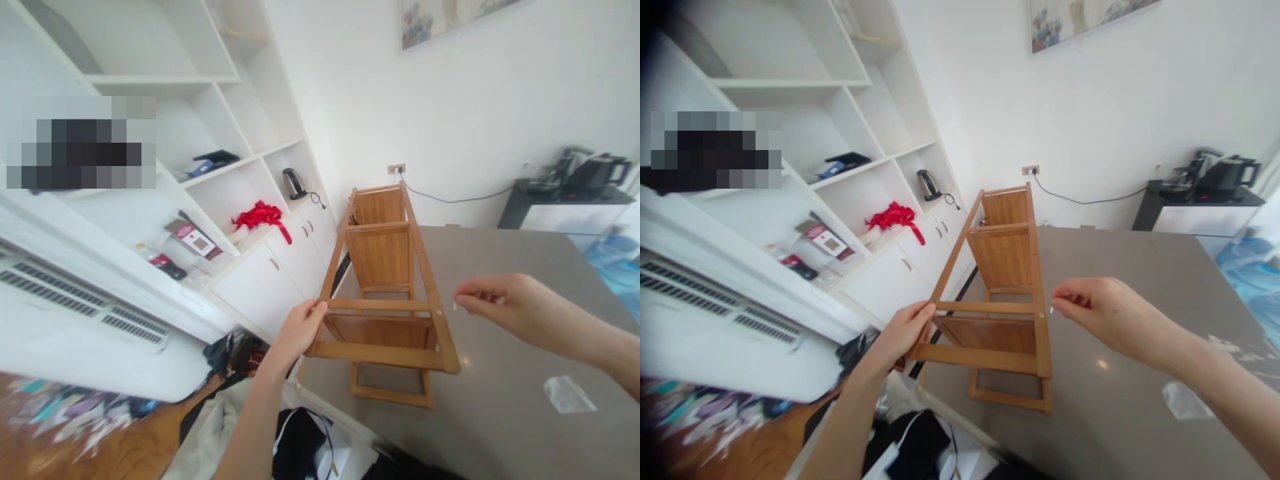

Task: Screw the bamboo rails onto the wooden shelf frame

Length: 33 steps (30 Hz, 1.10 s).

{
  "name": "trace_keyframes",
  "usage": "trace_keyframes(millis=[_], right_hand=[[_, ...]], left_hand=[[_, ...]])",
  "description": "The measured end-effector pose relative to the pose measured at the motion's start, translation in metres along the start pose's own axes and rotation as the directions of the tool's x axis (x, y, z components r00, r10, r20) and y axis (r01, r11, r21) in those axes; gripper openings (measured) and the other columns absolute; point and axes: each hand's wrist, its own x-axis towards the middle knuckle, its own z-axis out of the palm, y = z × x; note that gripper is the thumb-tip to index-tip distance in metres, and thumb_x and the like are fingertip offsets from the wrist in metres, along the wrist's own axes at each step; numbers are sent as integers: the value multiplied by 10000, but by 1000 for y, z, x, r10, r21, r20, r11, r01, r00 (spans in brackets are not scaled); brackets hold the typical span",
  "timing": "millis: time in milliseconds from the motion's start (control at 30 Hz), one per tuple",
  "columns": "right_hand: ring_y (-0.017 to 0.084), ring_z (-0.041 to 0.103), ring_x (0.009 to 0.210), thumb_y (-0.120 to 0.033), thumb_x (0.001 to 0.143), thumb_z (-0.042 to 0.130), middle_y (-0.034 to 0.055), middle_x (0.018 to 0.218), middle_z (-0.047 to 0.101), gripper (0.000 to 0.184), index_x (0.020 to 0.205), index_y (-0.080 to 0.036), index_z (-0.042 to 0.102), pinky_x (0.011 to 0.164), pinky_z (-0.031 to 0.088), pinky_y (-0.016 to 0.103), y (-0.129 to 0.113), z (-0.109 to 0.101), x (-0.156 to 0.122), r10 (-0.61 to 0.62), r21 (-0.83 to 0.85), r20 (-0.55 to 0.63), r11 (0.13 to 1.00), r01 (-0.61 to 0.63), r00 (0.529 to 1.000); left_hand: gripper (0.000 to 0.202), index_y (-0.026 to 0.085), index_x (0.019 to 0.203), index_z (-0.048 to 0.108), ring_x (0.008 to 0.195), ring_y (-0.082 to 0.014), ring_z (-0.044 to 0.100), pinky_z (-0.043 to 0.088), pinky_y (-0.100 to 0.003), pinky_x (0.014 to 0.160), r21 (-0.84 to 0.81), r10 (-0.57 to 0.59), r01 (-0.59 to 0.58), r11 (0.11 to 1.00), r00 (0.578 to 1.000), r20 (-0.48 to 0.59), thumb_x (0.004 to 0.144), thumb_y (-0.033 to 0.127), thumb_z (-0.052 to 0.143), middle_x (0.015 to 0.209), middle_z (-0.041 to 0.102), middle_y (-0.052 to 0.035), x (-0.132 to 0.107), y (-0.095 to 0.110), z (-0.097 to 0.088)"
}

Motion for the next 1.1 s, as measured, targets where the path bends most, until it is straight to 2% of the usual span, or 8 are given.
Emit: trace_keyframes(millis=[33,100,200,300,433,567,733,1100], right_hand=[[126,603,583,-452,908,458,-18,675,678,336,841,-236,707,515,420,204,-7,3,4,-13,30,62,999,12,998],[126,597,598,-405,919,437,-17,680,671,323,835,-228,693,536,410,213,-17,7,11,-34,63,124,998,26,992],[116,576,582,-349,910,449,-23,676,663,286,798,-221,679,544,389,218,-21,13,16,-72,38,129,997,67,989],[119,579,594,-329,904,453,-25,687,667,271,782,-220,670,555,380,223,-17,18,14,-94,-3,127,995,95,987],[128,601,643,-295,908,443,-20,733,682,262,814,-226,678,580,381,231,-13,21,10,-148,-40,122,987,154,981],[124,585,605,-282,911,446,-22,696,672,260,821,-231,684,554,352,228,-14,21,7,-208,-60,160,974,220,965],[139,587,637,-256,911,455,-13,708,676,248,797,-223,672,568,330,246,-24,21,5,-292,-109,186,943,315,938],[133,581,639,-252,916,462,-8,718,672,245,774,-213,659,557,318,240,-35,21,8,-330,-111,209,927,358,920]], left_hand=[[276,159,961,631,714,-203,584,424,-306,680,181,80,-56,982,989,-125,842,391,540,732,620,-41,-3,6,0],[306,165,1074,620,968,-259,575,416,-353,827,431,293,-153,889,913,-282,841,351,550,1005,630,-102,-17,23,9],[231,168,954,639,967,-228,574,405,-338,865,392,472,-396,830,874,-118,894,332,487,1001,628,-92,-47,53,45],[286,181,824,638,841,-206,600,402,-314,750,231,509,-522,821,852,121,903,414,491,875,657,-63,-72,76,88],[428,161,719,607,672,-218,590,316,-330,623,329,491,-500,801,863,116,872,542,486,725,659,-85,-83,84,123],[379,166,653,584,591,-202,585,255,-333,602,438,506,-523,731,846,168,881,451,483,607,639,-59,-85,74,124],[350,173,646,571,609,-198,599,242,-332,600,492,542,-552,674,821,178,871,428,487,623,646,-54,-92,58,114],[338,175,643,573,616,-198,600,248,-328,602,480,570,-574,664,804,172,870,414,496,620,639,-56,-96,52,107]])
